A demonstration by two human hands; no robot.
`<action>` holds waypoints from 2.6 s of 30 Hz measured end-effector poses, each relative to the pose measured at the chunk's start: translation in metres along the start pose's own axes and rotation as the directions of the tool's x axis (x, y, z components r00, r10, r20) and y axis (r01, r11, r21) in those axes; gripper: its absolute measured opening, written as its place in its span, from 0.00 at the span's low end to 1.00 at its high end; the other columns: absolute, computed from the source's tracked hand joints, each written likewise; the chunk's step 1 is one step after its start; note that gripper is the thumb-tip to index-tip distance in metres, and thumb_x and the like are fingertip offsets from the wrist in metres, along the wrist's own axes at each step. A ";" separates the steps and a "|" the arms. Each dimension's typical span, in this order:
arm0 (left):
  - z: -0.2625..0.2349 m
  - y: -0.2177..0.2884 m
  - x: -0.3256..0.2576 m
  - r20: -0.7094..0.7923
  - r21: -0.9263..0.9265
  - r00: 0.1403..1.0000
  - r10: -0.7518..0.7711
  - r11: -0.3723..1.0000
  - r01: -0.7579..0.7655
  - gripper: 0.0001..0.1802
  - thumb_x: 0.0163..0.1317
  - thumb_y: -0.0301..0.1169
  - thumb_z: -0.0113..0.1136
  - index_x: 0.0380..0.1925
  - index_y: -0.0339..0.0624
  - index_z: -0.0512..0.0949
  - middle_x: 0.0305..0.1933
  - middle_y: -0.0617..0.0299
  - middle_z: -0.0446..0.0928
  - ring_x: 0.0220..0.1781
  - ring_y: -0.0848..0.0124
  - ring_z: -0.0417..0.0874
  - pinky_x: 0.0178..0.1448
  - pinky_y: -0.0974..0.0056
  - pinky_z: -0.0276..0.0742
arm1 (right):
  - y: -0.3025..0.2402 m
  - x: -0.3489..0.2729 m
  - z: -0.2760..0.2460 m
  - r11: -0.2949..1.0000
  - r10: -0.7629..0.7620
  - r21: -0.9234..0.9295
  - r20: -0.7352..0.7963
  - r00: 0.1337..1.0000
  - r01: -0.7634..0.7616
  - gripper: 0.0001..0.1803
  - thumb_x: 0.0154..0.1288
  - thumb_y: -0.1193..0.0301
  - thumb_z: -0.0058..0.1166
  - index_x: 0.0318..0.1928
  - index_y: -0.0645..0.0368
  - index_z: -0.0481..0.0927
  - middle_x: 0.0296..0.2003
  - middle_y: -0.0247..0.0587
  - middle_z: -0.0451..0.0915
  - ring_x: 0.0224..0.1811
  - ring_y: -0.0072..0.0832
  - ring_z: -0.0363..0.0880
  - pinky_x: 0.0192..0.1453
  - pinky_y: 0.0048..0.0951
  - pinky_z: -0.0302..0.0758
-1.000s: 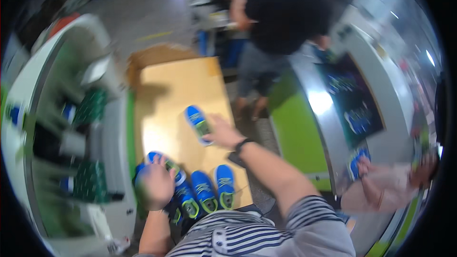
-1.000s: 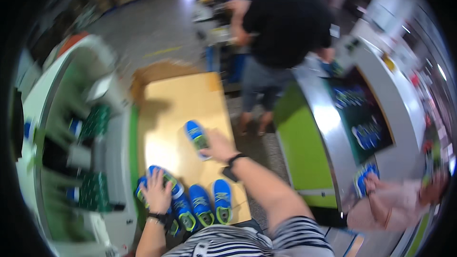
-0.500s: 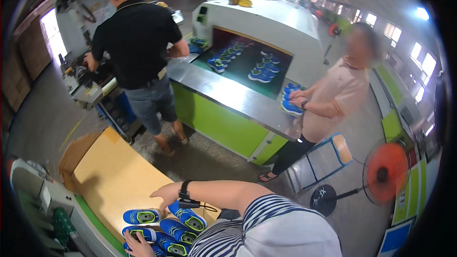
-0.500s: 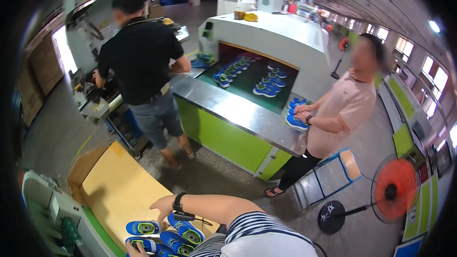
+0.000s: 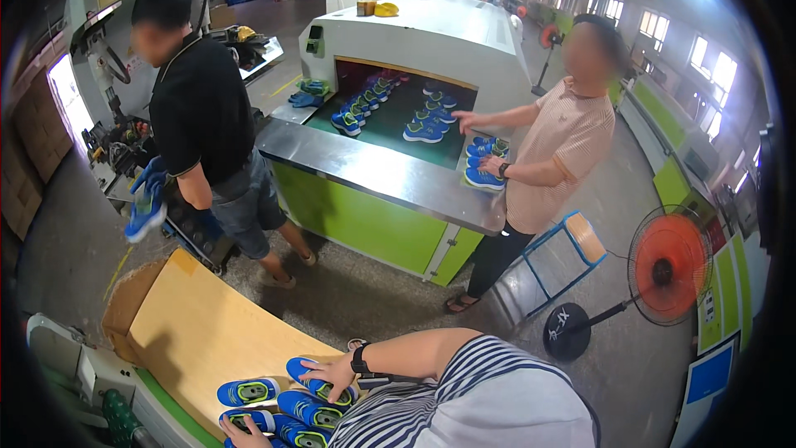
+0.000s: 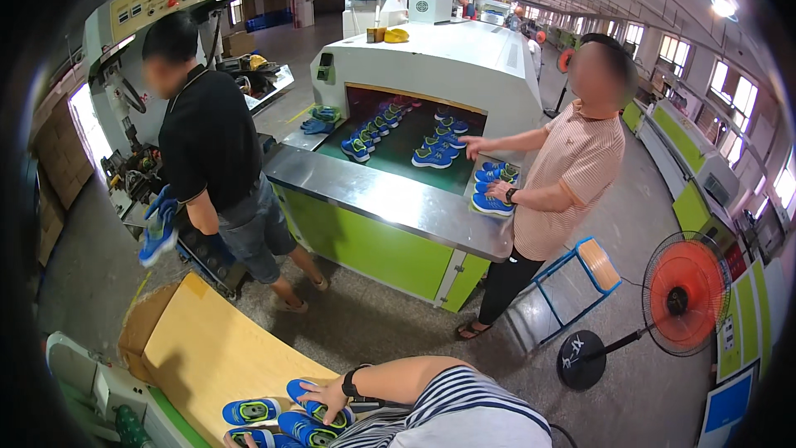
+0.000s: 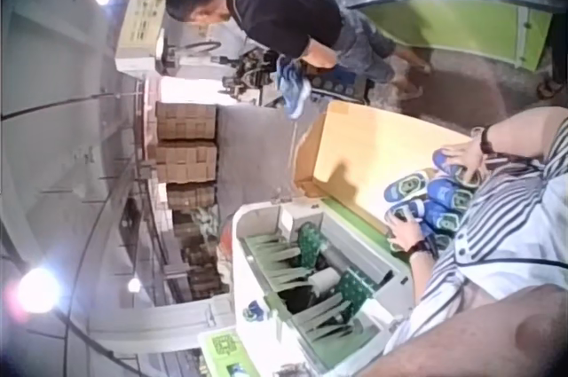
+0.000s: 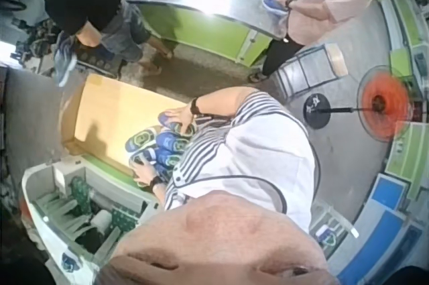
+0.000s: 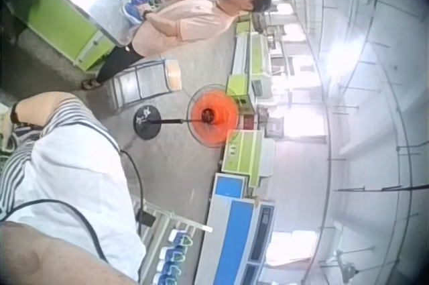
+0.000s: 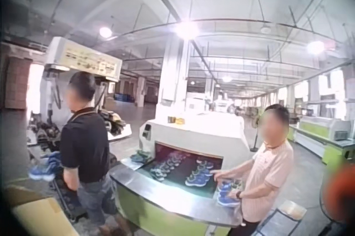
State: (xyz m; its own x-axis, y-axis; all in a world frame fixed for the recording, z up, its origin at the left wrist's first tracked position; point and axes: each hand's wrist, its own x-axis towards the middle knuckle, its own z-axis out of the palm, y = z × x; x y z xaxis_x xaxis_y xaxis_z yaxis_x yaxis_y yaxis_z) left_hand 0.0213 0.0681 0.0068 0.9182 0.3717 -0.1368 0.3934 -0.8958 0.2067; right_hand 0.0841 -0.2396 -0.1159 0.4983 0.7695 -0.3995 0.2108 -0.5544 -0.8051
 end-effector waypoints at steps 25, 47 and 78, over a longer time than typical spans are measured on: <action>0.014 -0.003 0.002 -0.051 0.085 0.998 0.032 0.996 -0.027 0.40 0.72 0.65 0.40 0.74 0.50 0.63 0.78 0.57 0.62 0.75 0.53 0.67 0.75 0.31 0.52 | 0.001 -0.003 -0.004 0.999 0.050 -0.015 0.053 0.997 -0.049 0.64 0.59 0.44 0.67 0.81 0.38 0.32 0.80 0.49 0.18 0.81 0.56 0.48 0.79 0.52 0.57; 0.022 -0.007 0.000 -0.114 0.149 0.990 0.079 0.987 -0.062 0.39 0.73 0.65 0.38 0.73 0.50 0.63 0.77 0.56 0.63 0.69 0.53 0.75 0.72 0.32 0.56 | 0.014 0.002 0.003 0.998 0.048 -0.046 0.023 0.999 -0.047 0.65 0.57 0.43 0.67 0.81 0.38 0.32 0.81 0.46 0.18 0.79 0.53 0.55 0.73 0.50 0.68; 0.016 -0.005 0.005 -0.076 0.093 0.996 0.050 0.995 -0.043 0.38 0.73 0.65 0.40 0.73 0.54 0.63 0.78 0.60 0.62 0.74 0.54 0.69 0.74 0.31 0.54 | 0.003 0.000 -0.002 0.998 0.056 0.019 0.049 0.997 -0.057 0.63 0.60 0.47 0.67 0.81 0.39 0.33 0.80 0.52 0.19 0.81 0.56 0.44 0.81 0.51 0.53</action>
State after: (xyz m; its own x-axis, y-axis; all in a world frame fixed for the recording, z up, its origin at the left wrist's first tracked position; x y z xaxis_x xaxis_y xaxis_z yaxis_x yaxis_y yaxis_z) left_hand 0.0231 0.0709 -0.0109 0.9375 0.3440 -0.0522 0.3479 -0.9297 0.1209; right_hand 0.0865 -0.2425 -0.1174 0.4678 0.7516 -0.4650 0.1658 -0.5914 -0.7891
